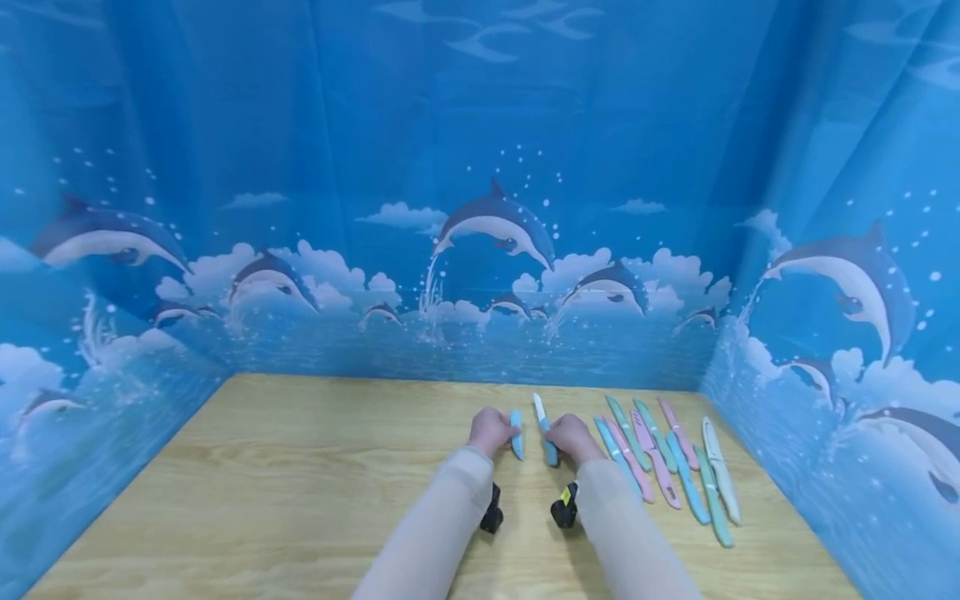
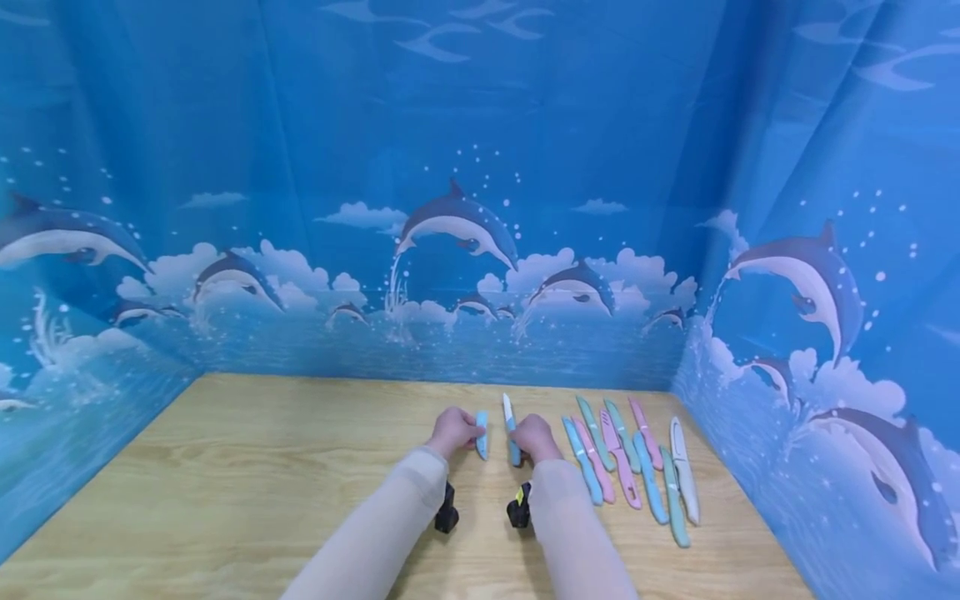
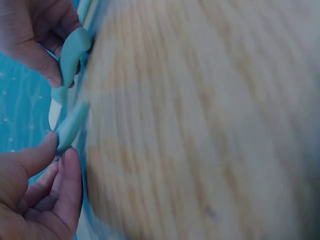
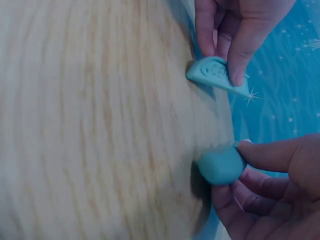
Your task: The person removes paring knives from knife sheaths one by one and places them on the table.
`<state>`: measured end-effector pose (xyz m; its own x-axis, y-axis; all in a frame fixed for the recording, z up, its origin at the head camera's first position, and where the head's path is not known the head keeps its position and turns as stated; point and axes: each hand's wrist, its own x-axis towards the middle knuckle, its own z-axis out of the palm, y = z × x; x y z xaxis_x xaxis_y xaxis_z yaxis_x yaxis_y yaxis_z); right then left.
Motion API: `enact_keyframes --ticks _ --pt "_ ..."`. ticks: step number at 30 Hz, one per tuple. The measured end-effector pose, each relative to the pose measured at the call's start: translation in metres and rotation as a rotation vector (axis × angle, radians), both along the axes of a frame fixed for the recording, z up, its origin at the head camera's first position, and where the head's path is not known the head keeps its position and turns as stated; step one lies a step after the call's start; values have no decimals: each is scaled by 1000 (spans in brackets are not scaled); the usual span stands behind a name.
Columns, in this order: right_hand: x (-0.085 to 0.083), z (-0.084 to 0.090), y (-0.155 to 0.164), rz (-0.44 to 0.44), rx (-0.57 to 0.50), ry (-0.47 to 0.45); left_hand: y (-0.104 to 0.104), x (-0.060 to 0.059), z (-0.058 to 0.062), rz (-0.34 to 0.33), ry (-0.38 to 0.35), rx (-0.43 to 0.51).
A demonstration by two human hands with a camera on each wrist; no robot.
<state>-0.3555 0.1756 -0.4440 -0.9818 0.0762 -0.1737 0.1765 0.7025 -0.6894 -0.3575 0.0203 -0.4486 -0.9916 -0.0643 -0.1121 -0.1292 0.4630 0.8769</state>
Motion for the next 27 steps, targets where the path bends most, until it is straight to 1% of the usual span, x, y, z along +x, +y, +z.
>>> enact_keyframes --ticks 3,8,10,14,21,24,27 --pt "-3 -2 1 -23 5 -32 3 -3 -2 9 -21 -18" --pt "-7 -3 2 -58 17 -53 6 -6 1 -7 -19 -129" --pt "-8 -4 1 -60 27 -58 6 -5 2 -13 -23 -170" --pt "-8 -5 -1 -63 46 -60 7 -4 4 -25 -27 -199" --pt "-8 1 -5 -48 97 -36 12 -5 4 -30 1 -292" --pt "-8 1 -3 -39 109 -22 16 -6 5 -34 -8 -293" --pt "-7 -2 -3 -29 118 -10 17 -2 4 -36 -17 -273"
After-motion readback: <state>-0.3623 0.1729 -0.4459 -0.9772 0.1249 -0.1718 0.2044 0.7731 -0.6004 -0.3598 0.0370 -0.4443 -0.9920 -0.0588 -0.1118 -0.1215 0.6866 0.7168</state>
